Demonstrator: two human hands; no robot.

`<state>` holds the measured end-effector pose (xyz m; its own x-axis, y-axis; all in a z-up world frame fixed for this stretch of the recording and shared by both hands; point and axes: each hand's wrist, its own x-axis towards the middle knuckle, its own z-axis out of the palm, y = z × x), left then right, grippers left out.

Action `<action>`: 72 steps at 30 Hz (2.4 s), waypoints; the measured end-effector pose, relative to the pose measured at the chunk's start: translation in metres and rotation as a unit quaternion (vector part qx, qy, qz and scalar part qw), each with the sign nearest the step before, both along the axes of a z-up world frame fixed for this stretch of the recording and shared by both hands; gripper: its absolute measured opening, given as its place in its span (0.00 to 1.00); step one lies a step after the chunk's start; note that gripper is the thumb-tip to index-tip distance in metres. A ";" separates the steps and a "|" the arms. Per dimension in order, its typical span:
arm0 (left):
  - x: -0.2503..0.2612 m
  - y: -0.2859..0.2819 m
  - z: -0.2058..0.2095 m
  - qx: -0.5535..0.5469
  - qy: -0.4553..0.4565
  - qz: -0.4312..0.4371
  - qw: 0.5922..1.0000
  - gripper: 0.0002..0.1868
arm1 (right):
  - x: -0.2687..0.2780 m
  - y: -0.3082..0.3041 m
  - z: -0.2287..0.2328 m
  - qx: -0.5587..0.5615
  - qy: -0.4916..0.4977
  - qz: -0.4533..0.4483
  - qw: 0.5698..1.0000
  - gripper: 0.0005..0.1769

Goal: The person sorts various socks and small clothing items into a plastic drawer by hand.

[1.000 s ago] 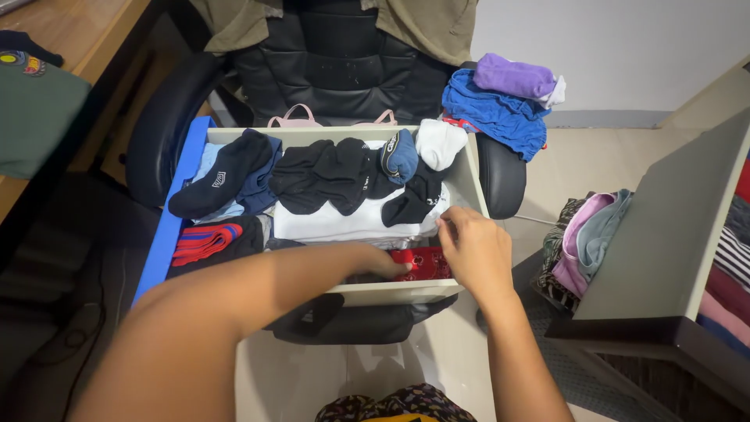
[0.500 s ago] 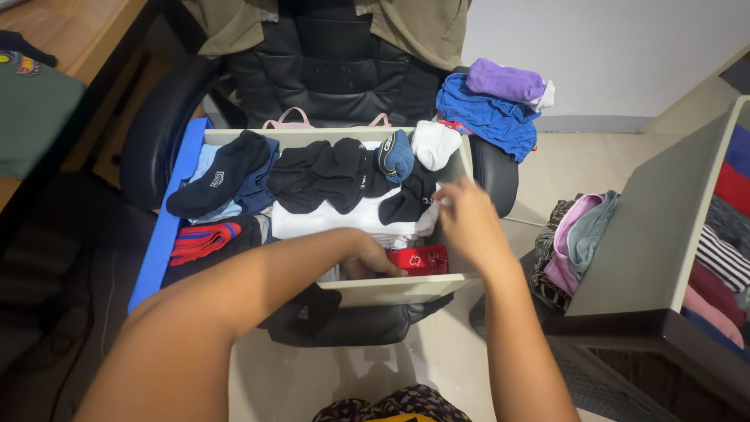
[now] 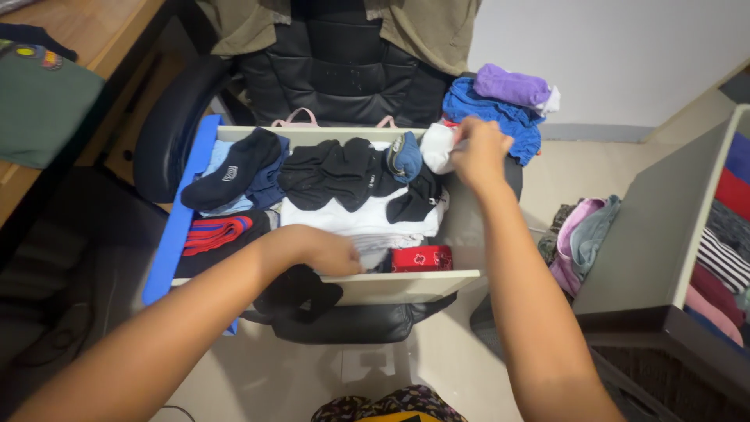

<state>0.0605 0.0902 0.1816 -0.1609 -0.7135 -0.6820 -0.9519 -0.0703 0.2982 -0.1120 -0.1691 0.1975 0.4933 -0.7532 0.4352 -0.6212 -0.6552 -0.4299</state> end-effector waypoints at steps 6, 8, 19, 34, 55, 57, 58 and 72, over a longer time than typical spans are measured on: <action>0.053 0.017 -0.064 -0.021 0.081 -0.105 0.991 0.25 | -0.025 0.058 0.055 0.074 -0.286 0.295 0.909 0.23; 0.059 0.018 -0.071 -0.093 0.085 -0.215 0.968 0.25 | -0.024 0.084 0.058 0.281 -0.077 0.273 0.917 0.24; 0.051 -0.008 -0.140 0.157 0.094 -0.002 0.983 0.29 | 0.065 0.147 -0.048 0.485 0.278 0.560 0.611 0.35; 0.046 0.000 -0.125 0.117 0.047 0.001 0.992 0.27 | 0.072 0.163 -0.109 0.115 0.554 0.448 0.692 0.25; 0.040 -0.001 -0.059 0.059 -0.064 -0.095 0.992 0.30 | -0.052 0.210 0.035 0.171 0.226 0.354 0.891 0.17; 0.037 0.008 -0.052 0.061 -0.084 -0.082 0.991 0.29 | -0.055 0.212 0.026 0.094 0.160 0.352 0.917 0.12; 0.034 0.013 -0.050 0.060 -0.105 -0.069 0.990 0.29 | -0.056 0.213 0.021 0.082 0.152 0.340 0.924 0.07; 0.011 0.034 -0.053 -0.106 -0.188 -0.270 0.939 0.12 | -0.048 0.209 -0.012 -0.007 0.091 0.324 0.942 0.09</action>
<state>0.0717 0.1242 0.1288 -0.3144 -0.7233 -0.6148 -0.8729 0.4748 -0.1121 -0.1604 0.0402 0.1852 0.9146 -0.2639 0.3063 -0.1520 -0.9265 -0.3443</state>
